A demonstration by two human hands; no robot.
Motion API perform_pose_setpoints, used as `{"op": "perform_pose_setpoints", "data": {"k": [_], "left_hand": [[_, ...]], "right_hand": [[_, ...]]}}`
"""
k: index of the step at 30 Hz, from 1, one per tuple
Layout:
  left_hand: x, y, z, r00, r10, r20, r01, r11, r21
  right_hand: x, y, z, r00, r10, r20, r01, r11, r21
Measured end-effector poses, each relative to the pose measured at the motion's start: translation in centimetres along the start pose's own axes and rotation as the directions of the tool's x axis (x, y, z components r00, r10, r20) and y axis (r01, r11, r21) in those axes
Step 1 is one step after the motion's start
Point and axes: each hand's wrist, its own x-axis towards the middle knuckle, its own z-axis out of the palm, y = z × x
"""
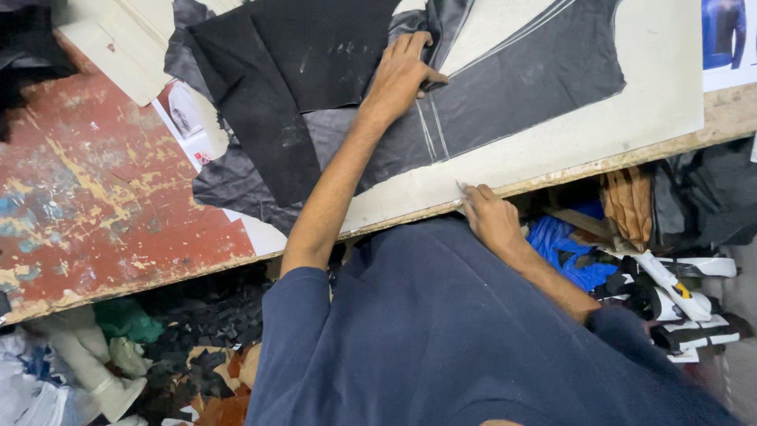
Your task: The person marks a large piece of dark fabric with a white pencil, then uses a metal ruler and a rotary cutter to cut along the marked lines. They separate the cut pieces, stack them, and clear the workspace.
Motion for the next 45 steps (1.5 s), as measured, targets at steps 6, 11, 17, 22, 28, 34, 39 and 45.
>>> {"op": "perform_pose_setpoints", "data": {"k": [6, 11, 17, 22, 28, 34, 39, 45], "left_hand": [[0.9, 6.8, 1.0, 0.898, -0.416, -0.142, 0.428, 0.901, 0.066], [1.5, 11.2, 1.0, 0.886, -0.402, -0.232, 0.427, 0.902, 0.068], [2.8, 10.4, 2.6, 0.743, -0.657, -0.132, 0.576, 0.726, -0.376], [2.6, 10.6, 6.0, 0.585, -0.795, -0.163, 0.624, 0.569, -0.536], [0.1, 14.3, 6.8, 0.591, -0.804, -0.067, 0.562, 0.470, -0.681], [-2.4, 18.2, 5.7, 0.428, -0.898, -0.105, 0.650, 0.387, -0.654], [-3.3, 19.6, 6.2, 0.238, -0.966, -0.102, 0.708, 0.244, -0.663], [-1.7, 19.7, 8.5, 0.043, -0.938, -0.343, 0.847, 0.216, -0.485]], "right_hand": [[4.3, 10.4, -5.7, 0.984, 0.155, 0.093, -0.173, 0.952, 0.252], [7.0, 22.0, -14.7, 0.846, 0.085, -0.526, -0.096, 0.995, 0.007], [10.6, 26.6, -16.0, 0.904, 0.063, -0.423, -0.058, 0.998, 0.024], [13.5, 27.1, -14.0, 0.951, 0.033, -0.309, -0.036, 0.999, -0.002], [14.9, 29.8, -15.3, 0.994, 0.031, -0.104, 0.013, 0.917, 0.399], [13.5, 28.5, -16.8, 0.980, -0.035, 0.197, -0.103, 0.753, 0.650], [13.9, 27.3, -18.6, 0.999, 0.021, 0.035, -0.023, 0.998, 0.056], [16.8, 24.2, -15.1, 0.786, -0.597, 0.160, 0.616, 0.780, -0.111]]}}
